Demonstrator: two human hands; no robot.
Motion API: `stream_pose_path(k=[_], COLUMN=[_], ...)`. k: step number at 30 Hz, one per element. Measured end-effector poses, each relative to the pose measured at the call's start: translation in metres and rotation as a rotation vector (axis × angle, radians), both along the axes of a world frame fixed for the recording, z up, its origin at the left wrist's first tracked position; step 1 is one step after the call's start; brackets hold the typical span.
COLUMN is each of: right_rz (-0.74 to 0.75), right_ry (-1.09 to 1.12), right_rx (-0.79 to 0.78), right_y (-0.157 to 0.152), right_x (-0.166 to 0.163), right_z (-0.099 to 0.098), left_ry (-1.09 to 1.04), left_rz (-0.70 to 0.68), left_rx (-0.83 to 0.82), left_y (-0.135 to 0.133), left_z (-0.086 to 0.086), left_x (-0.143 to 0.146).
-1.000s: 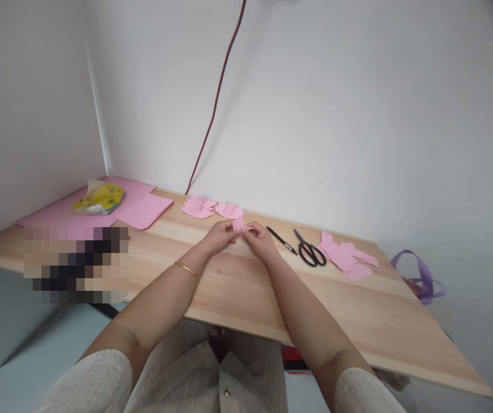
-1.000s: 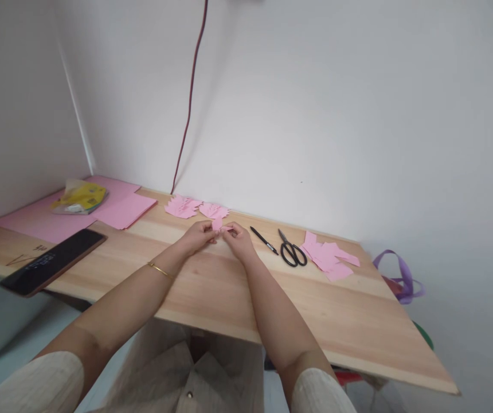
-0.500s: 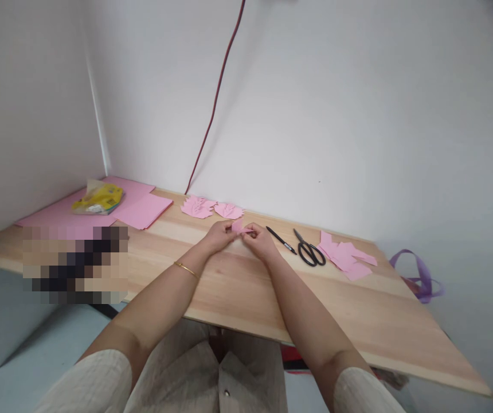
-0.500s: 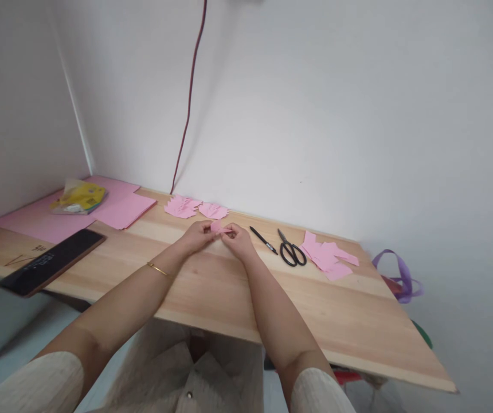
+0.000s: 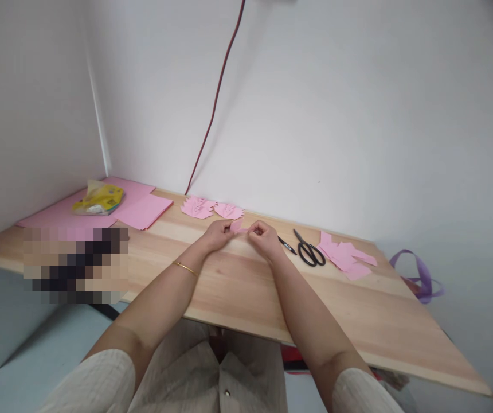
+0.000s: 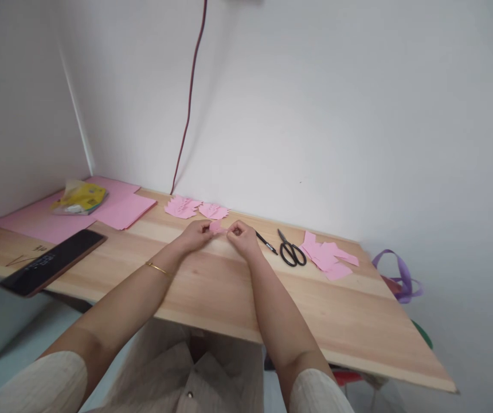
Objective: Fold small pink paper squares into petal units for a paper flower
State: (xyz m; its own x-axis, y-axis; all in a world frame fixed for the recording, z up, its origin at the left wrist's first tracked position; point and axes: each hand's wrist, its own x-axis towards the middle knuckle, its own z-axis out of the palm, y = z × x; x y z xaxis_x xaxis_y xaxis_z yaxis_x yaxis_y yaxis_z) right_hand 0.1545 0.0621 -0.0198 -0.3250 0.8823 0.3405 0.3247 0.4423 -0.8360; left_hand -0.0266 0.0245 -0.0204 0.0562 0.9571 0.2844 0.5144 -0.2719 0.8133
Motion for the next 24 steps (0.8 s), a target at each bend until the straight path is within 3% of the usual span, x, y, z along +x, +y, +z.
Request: stream_pose_path(k=[14, 21, 24], right_rz=[-0.022, -0.236, -0.181], right_ry=[-0.004, 0.145, 0.166], right_rx=[-0.06, -0.092, -0.115], right_y=[0.003, 0.02, 0.016], right_x=[0.006, 0.026, 0.02], right_z=[-0.003, -0.001, 0.0], left_ry=[0.0, -0.046, -0.098], left_rz=[0.008, 0.117, 0.092], left_rx=[-0.039, -0.041, -0.081], left_y=[-0.003, 0.001, -0.001], left_z=[0.004, 0.004, 0.004], left_x=[0.001, -0.011, -0.008])
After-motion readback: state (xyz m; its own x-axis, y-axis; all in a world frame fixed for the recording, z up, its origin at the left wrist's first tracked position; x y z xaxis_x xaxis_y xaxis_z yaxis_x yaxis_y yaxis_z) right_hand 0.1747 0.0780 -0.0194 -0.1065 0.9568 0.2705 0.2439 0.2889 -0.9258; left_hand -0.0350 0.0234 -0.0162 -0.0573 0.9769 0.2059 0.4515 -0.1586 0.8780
